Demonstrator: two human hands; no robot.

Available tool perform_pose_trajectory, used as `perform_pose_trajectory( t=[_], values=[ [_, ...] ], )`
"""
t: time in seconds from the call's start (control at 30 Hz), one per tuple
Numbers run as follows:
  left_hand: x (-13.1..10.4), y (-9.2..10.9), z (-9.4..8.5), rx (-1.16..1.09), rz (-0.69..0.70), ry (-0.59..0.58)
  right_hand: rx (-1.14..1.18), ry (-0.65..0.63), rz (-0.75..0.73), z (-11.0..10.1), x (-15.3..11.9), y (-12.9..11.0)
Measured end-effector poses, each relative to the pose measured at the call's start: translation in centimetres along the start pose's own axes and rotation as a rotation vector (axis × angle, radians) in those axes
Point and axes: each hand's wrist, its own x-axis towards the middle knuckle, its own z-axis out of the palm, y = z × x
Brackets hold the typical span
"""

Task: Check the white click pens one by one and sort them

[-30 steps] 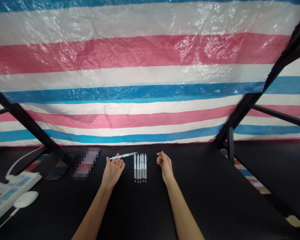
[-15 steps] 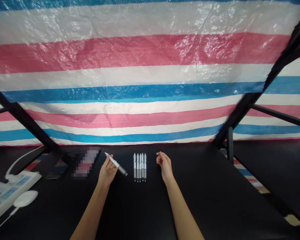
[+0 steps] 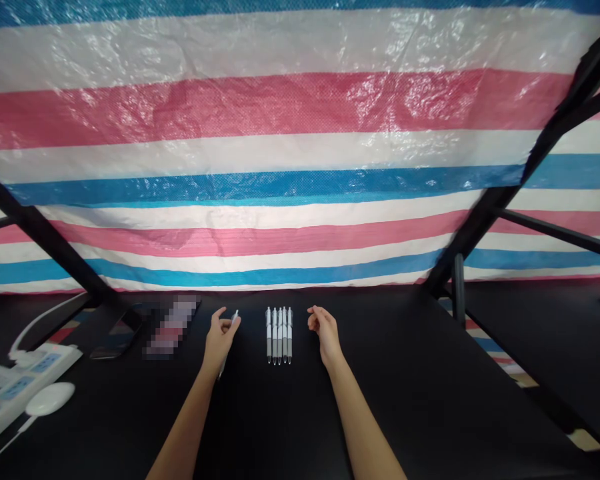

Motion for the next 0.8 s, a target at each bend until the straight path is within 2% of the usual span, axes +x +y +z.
perform_pose_trajectory(
  t=[0.13, 0.27, 0.33, 0.4, 0.5, 0.8],
  values=[
    [0.0, -0.7, 0.2, 0.088, 0.089, -0.033, -0.135, -0.035, -0.05, 0.2, -0.1, 0.4],
    [-0.3, -0.8, 0.3, 0.225, 0.225, -0.067, -0.434, -0.147, -0.173, 0.8, -0.8, 0.5],
    [-0.6, -0.6, 0.4, 0.264, 0.268, -0.088, -0.673, -0.204, -0.292, 1.4, -1.5, 0.6],
    [-0.8, -0.2, 0.4, 0.301, 0.283, -0.091, -0.947, -0.252, -0.484, 2.2, -2.5, 0.7],
    [-1.1, 0.3, 0.5, 0.376, 0.278, -0.086, -1.196, -0.292, -0.646, 3.5, -3.8, 1.1],
    [-1.2, 0.9, 0.2, 0.583, 0.289, -0.071, -1.48, -0.291, -0.727, 5.0, -4.7, 2.3]
  ],
)
